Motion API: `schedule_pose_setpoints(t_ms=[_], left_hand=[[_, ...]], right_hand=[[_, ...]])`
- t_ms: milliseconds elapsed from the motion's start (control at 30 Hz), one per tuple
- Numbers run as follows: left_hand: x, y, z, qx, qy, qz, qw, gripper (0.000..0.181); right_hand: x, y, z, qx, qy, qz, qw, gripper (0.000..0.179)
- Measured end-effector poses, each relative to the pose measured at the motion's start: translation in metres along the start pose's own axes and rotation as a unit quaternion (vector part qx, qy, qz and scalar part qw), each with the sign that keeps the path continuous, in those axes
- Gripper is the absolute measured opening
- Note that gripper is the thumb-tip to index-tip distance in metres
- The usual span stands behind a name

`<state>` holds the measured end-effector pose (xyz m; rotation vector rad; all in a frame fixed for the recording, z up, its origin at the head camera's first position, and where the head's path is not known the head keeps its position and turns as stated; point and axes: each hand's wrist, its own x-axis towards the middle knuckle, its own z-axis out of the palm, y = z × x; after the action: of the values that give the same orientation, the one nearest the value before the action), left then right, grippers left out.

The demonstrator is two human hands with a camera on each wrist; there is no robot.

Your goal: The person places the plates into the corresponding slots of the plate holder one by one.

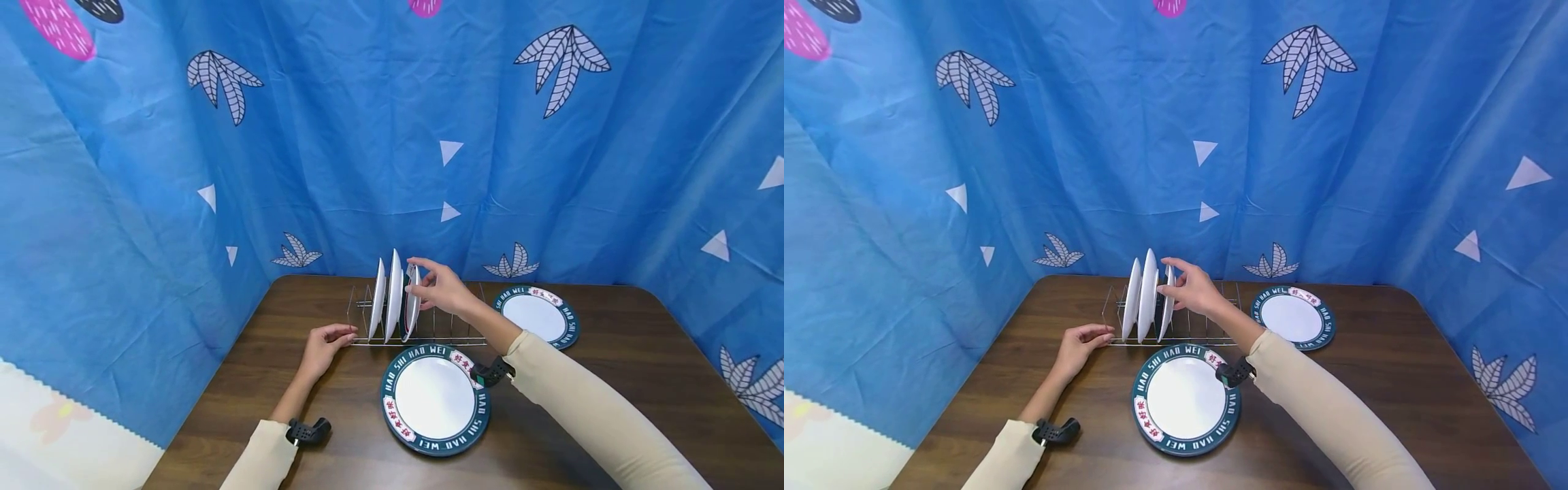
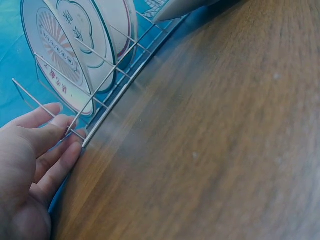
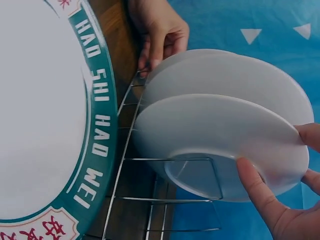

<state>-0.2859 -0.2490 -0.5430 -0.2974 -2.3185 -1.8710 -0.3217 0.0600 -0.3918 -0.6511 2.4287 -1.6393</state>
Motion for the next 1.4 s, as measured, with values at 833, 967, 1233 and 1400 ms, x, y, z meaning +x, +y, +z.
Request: schedule_pose_setpoints(t_ms=[833, 967, 1233, 1400], left_hand=[[-0.002, 0.002, 0.000, 0.024, 0.013, 0.001, 0.9996, 0.015], [0.000, 0.000, -0.001, 0.018, 0.014, 0.003, 0.9997, 0.015], [0.001, 0.000, -0.001, 0.017, 0.012, 0.013, 0.9997, 0.015], [0.001, 0.001, -0.001, 0.023, 0.012, 0.007, 0.9996, 0.015]], right_hand=[[-0.047, 0.029, 0.001, 0.044, 0.076, -0.028, 0.9958, 0.071], [-0.061, 0.031, -0.004, 0.082, 0.082, -0.025, 0.9930, 0.069], [-0.082, 0.030, -0.029, 0.069, 0.112, -0.054, 0.9899, 0.067], [-0.088, 0.035, -0.045, 0.069, 0.129, -0.061, 0.9873, 0.066]])
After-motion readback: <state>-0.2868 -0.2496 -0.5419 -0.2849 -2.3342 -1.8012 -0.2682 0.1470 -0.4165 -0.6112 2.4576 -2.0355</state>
